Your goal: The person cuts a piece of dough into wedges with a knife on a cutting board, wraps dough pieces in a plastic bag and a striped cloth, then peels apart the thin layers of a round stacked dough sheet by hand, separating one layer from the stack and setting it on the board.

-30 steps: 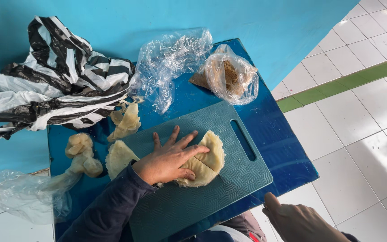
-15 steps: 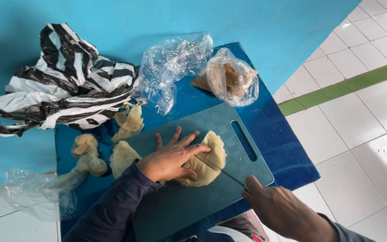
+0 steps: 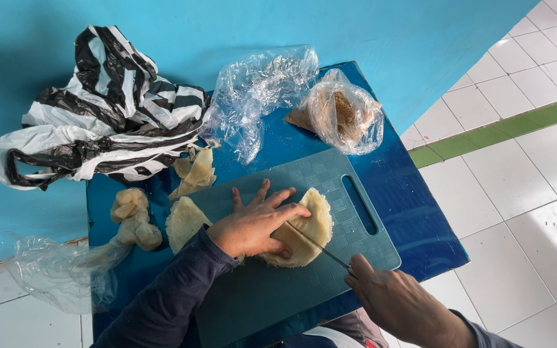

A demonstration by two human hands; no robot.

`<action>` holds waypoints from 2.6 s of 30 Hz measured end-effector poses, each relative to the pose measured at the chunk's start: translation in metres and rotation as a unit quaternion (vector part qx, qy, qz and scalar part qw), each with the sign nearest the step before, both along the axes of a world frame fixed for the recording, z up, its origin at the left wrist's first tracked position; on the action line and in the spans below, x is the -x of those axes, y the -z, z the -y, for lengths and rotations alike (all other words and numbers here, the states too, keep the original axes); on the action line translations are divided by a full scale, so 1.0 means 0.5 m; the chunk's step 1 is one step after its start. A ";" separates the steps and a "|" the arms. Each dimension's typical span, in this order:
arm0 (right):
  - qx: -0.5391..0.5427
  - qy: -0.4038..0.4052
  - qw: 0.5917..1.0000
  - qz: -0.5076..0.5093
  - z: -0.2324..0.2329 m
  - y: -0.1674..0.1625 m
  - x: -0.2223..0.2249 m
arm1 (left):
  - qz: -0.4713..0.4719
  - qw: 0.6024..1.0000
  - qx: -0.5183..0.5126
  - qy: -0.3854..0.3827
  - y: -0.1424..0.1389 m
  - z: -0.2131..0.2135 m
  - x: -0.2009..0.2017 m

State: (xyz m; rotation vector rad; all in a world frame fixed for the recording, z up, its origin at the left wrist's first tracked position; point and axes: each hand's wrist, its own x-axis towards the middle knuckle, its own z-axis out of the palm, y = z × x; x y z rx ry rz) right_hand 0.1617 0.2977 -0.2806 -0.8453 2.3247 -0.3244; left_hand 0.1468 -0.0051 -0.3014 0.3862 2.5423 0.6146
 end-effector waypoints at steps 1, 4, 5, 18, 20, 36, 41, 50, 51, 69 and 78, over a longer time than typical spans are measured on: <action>-0.017 -0.002 1.000 -0.006 0.008 0.000 0.002 | 0.002 1.000 0.000 -0.003 -0.002 0.000 0.000; -0.023 -0.020 0.999 -0.037 0.037 -0.003 0.007 | 0.004 1.000 0.002 -0.003 -0.004 -0.002 0.001; -0.019 -0.027 0.998 -0.048 0.047 -0.005 0.009 | 0.004 1.000 0.005 -0.004 -0.003 -0.002 0.002; -0.143 -0.011 0.989 0.027 0.002 -0.013 0.009 | 0.013 1.000 0.009 -0.001 0.007 0.001 0.004; -0.182 0.030 0.981 0.066 -0.058 0.010 -0.011 | 0.011 1.000 0.009 0.000 0.008 0.001 0.004; -0.005 0.150 0.879 -0.453 -0.104 0.030 0.089 | -0.088 0.995 -0.013 -0.047 -0.022 0.017 -0.036; -0.067 0.125 0.875 -0.463 -0.078 0.041 0.082 | -0.224 0.965 0.058 -0.122 0.005 0.015 -0.082; 0.057 0.084 0.886 -0.453 -0.036 -0.034 0.082 | -0.261 0.955 0.029 -0.138 0.049 -0.017 -0.095; 0.129 0.055 0.892 -0.430 -0.019 -0.036 0.087 | -0.253 0.958 0.026 -0.136 0.050 -0.020 -0.094; 0.167 -0.060 0.980 -0.094 0.159 0.055 0.245 | -0.195 0.960 -0.091 -0.178 0.030 -0.048 -0.097; 0.333 -0.018 0.936 0.112 0.132 0.021 0.243 | -0.126 0.949 -0.227 -0.177 0.011 -0.026 -0.104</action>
